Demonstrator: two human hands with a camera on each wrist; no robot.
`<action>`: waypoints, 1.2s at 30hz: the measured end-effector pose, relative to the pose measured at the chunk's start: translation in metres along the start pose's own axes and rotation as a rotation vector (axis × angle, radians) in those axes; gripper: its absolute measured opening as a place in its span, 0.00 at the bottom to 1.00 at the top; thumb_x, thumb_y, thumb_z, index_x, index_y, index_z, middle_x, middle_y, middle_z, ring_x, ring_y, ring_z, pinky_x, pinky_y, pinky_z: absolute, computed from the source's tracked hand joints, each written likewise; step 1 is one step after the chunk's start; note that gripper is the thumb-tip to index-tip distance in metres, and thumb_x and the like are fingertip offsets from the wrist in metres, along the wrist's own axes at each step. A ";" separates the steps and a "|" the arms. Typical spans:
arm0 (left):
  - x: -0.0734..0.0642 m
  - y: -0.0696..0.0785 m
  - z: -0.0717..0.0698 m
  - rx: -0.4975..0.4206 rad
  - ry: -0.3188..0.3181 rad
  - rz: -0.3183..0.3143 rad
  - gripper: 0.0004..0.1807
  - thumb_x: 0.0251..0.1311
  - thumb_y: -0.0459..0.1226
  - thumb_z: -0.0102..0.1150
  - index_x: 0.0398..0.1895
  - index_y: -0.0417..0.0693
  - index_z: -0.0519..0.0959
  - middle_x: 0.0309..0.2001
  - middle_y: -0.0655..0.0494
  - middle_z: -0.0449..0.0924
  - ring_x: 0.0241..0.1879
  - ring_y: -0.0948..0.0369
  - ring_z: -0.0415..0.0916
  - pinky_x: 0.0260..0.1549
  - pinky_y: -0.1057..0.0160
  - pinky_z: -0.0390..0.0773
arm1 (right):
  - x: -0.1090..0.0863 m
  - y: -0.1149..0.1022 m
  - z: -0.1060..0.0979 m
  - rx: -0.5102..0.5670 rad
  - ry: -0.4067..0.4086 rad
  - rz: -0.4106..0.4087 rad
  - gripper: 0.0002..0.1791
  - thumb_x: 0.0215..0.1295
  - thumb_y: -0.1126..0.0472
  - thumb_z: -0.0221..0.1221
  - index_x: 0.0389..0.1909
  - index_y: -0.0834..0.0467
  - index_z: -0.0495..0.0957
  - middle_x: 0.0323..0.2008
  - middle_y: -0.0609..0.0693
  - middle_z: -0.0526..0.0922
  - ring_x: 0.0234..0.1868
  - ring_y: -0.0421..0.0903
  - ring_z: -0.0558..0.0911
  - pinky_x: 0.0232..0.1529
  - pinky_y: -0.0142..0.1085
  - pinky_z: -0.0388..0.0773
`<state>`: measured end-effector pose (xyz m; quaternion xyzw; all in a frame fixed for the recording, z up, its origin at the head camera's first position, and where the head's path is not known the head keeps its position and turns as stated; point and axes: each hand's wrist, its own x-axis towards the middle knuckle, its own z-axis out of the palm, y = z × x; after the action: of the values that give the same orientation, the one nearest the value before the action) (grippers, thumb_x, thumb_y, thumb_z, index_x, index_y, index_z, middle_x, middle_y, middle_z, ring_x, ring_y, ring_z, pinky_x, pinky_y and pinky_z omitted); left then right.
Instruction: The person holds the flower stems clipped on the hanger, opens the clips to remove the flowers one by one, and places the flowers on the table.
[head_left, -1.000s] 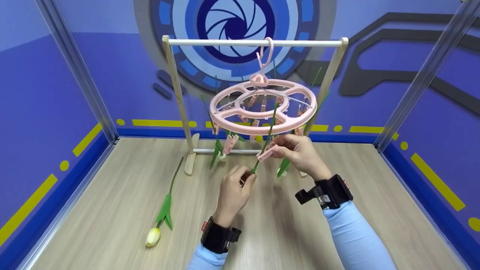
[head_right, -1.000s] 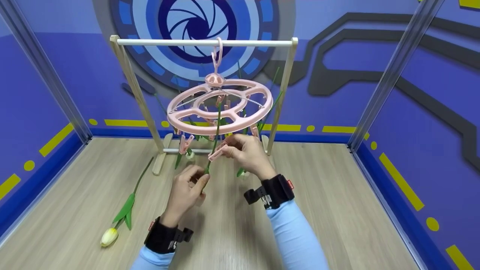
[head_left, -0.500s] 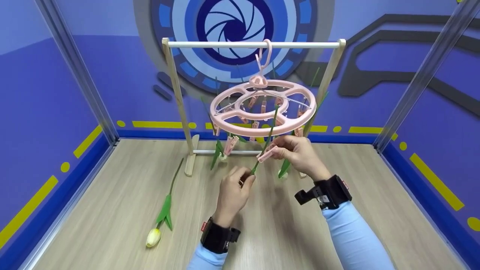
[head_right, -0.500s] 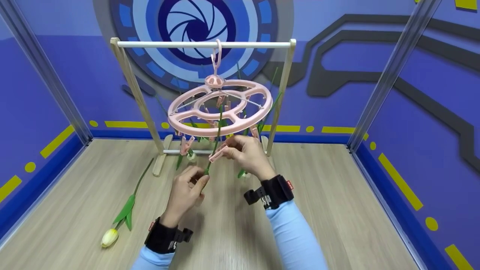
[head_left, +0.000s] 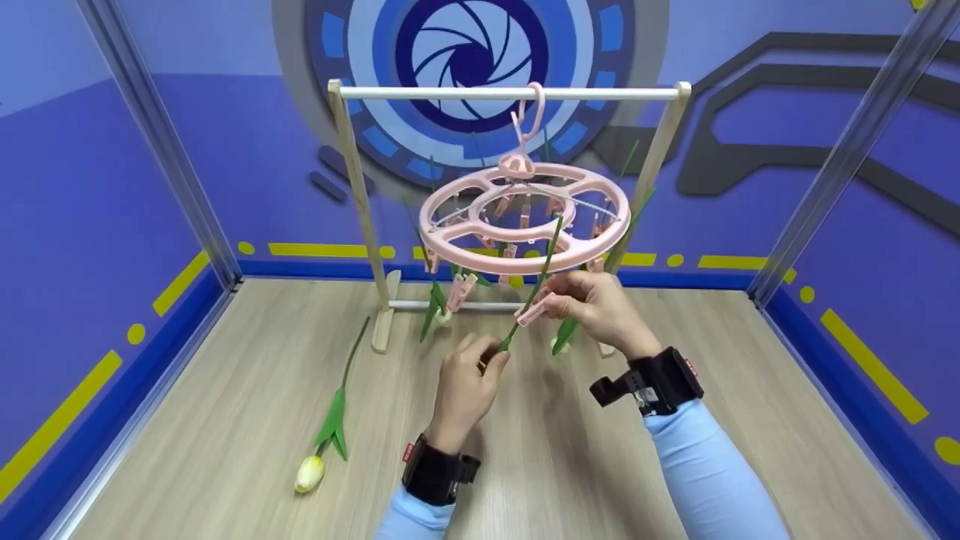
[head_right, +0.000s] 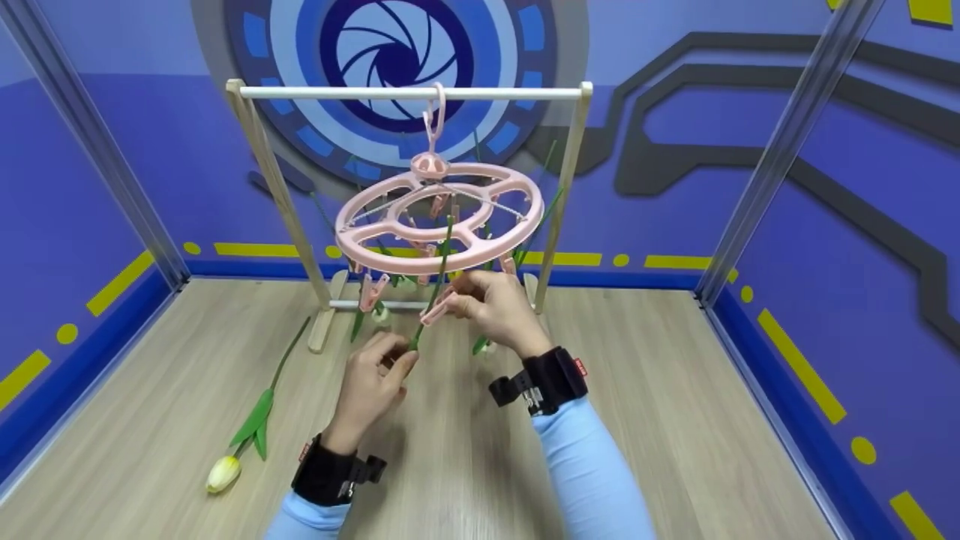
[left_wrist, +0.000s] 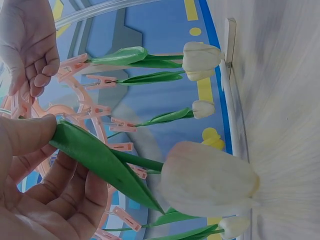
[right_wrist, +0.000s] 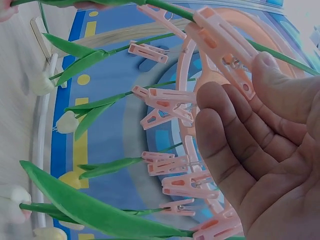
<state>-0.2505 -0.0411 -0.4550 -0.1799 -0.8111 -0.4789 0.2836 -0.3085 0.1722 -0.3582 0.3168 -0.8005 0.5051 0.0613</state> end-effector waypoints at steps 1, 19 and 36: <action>0.000 0.000 0.000 0.001 0.000 0.001 0.04 0.65 0.33 0.67 0.36 0.40 0.84 0.32 0.53 0.80 0.31 0.60 0.78 0.30 0.65 0.77 | 0.001 0.000 0.000 0.001 -0.001 0.005 0.08 0.70 0.70 0.62 0.45 0.73 0.83 0.38 0.65 0.88 0.35 0.39 0.87 0.39 0.30 0.84; -0.001 -0.003 -0.002 0.027 0.040 0.045 0.02 0.64 0.30 0.68 0.35 0.44 0.83 0.32 0.53 0.80 0.31 0.59 0.78 0.30 0.63 0.77 | 0.005 -0.005 -0.003 -0.049 0.005 0.029 0.06 0.69 0.71 0.64 0.43 0.70 0.85 0.39 0.62 0.89 0.37 0.41 0.88 0.38 0.29 0.83; -0.001 -0.002 -0.004 0.025 0.037 0.020 0.02 0.62 0.30 0.69 0.35 0.42 0.83 0.32 0.52 0.81 0.31 0.58 0.78 0.31 0.62 0.78 | 0.002 0.003 -0.004 0.012 -0.011 0.045 0.09 0.71 0.70 0.62 0.47 0.72 0.83 0.42 0.64 0.88 0.38 0.40 0.87 0.41 0.31 0.84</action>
<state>-0.2498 -0.0452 -0.4553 -0.1755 -0.8097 -0.4691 0.3057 -0.3124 0.1757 -0.3581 0.3018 -0.8047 0.5094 0.0434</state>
